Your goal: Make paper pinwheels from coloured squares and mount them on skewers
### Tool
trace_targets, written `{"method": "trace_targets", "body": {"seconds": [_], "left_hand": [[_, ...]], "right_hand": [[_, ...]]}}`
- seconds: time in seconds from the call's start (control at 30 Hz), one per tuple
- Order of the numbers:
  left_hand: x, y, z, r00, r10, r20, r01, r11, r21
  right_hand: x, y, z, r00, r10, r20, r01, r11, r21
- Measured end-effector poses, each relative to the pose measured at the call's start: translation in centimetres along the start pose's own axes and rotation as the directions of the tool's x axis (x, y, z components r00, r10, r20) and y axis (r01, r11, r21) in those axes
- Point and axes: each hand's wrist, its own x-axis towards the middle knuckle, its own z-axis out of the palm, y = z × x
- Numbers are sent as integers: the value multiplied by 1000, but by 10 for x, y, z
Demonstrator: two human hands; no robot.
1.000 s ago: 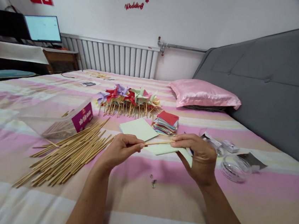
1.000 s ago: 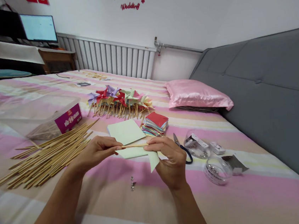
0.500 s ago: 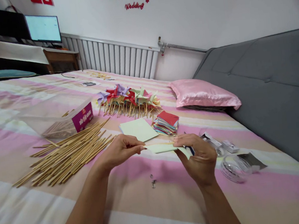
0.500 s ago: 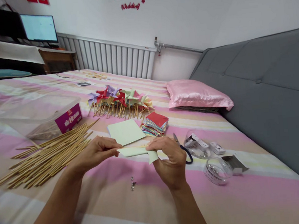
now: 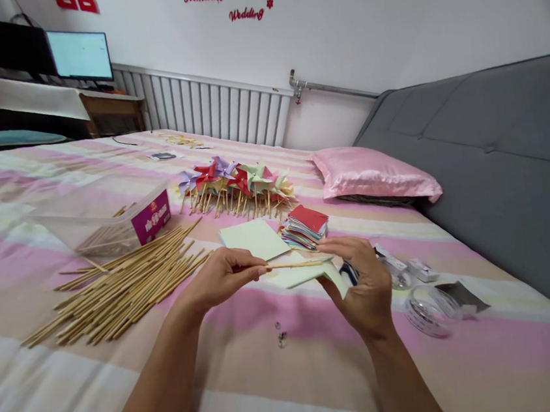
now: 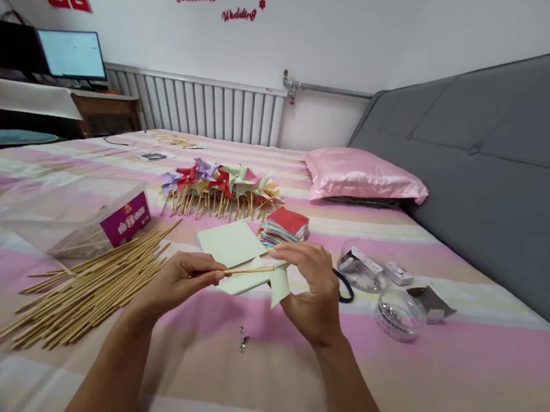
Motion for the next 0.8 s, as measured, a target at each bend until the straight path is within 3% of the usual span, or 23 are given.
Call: {"method": "trace_targets", "body": {"seconds": [0.27, 0.8], "left_hand": [[0, 0, -1, 1000, 14, 12, -14, 1000, 13], [-2, -1, -5, 993, 2, 116, -9, 998, 55]], "right_hand": [[0, -1, -2, 999, -19, 40, 19, 1000, 14], [3, -3, -12, 943, 6, 333, -36, 996, 85]]}}
